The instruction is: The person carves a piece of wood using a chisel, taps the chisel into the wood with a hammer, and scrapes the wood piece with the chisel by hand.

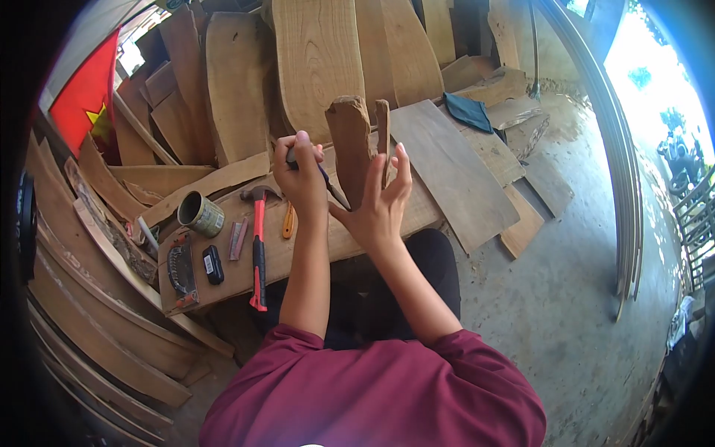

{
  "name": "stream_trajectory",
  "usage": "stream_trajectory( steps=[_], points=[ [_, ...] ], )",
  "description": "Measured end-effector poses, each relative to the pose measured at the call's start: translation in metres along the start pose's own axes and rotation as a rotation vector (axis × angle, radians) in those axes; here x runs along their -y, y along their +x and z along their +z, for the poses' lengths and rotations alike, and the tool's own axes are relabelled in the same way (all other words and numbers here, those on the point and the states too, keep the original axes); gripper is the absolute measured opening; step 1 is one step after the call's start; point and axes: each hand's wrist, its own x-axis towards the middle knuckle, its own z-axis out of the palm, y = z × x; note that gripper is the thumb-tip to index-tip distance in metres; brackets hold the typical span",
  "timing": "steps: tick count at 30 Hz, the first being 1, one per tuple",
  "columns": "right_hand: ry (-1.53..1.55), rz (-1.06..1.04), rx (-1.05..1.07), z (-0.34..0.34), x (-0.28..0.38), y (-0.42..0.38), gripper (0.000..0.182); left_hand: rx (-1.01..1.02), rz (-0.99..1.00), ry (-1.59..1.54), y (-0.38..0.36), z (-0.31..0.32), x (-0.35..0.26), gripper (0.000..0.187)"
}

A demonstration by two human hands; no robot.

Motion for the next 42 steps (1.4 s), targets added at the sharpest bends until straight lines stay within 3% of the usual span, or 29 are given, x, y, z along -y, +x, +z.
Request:
stream_trajectory(
  steps=[1, 2, 4, 5, 6, 13, 15, 17, 19, 23, 26, 27, 30, 34, 37, 38, 40, 42],
  points=[
    [0.100, 0.008, -0.024, 0.004, 0.004, -0.005, 0.101, 0.017, 0.112, 0.132, -0.001, -0.001, 0.000, 0.025],
    [0.101, 0.013, -0.021, 0.008, 0.007, -0.008, 0.101, 0.035, 0.224, 0.263, -0.003, -0.001, 0.000, 0.025],
    [-0.069, -0.051, -0.067, 0.015, 0.013, -0.010, 0.066, 0.050, 0.251, 0.291, -0.006, -0.002, -0.001, 0.021],
    [-0.056, 0.029, -0.050, 0.016, 0.017, -0.009, 0.041, 0.061, 0.314, 0.373, -0.006, -0.003, -0.002, 0.020],
    [-0.057, 0.031, -0.050, 0.015, 0.017, -0.007, 0.041, 0.072, 0.378, 0.454, -0.007, -0.003, -0.003, 0.022],
    [0.028, 0.045, -0.074, 0.021, 0.003, -0.002, 0.038, 0.219, 0.319, 0.518, -0.010, -0.009, -0.015, 0.038],
    [0.016, 0.038, -0.086, 0.020, 0.002, 0.000, 0.039, 0.243, 0.337, 0.373, -0.008, -0.026, -0.012, 0.045],
    [0.017, 0.034, -0.101, 0.018, 0.004, 0.003, 0.040, 0.255, 0.267, 0.477, 0.001, -0.063, -0.007, 0.050],
    [0.018, 0.018, -0.098, 0.017, 0.003, 0.004, 0.040, 0.136, 0.141, 0.800, 0.007, -0.115, 0.024, 0.055],
    [0.021, 0.034, -0.104, 0.018, 0.004, 0.003, 0.039, 0.111, -0.061, 1.604, -0.009, -0.232, 0.096, 0.057],
    [-0.030, 0.060, -0.110, 0.017, 0.011, 0.001, 0.038, 0.064, -0.170, 1.666, -0.025, -0.241, 0.089, 0.056],
    [-0.032, 0.064, -0.110, 0.017, 0.013, 0.003, 0.038, 0.143, -0.079, 1.578, -0.025, -0.243, 0.088, 0.047],
    [-0.111, 0.046, -0.101, 0.014, 0.016, 0.003, 0.037, 0.200, -0.064, 1.652, -0.019, -0.243, 0.104, 0.036],
    [-0.068, 0.050, -0.108, 0.015, 0.014, 0.003, 0.037, 0.233, -0.133, 1.586, -0.008, -0.245, 0.100, 0.031],
    [-0.068, 0.045, -0.112, 0.016, 0.012, 0.003, 0.037, 0.346, -0.114, 1.318, 0.011, -0.262, 0.094, 0.033],
    [-0.065, 0.053, -0.110, 0.017, 0.012, 0.003, 0.037, 0.346, -0.107, 1.316, 0.013, -0.256, 0.077, 0.033],
    [-0.048, 0.053, -0.123, 0.018, 0.012, 0.002, 0.037, 0.465, -0.318, 0.980, 0.018, -0.225, -0.001, 0.036],
    [-0.030, 0.055, -0.131, 0.019, 0.010, 0.001, 0.037, 0.566, -0.264, 0.781, 0.018, -0.194, -0.068, 0.037]
  ],
)
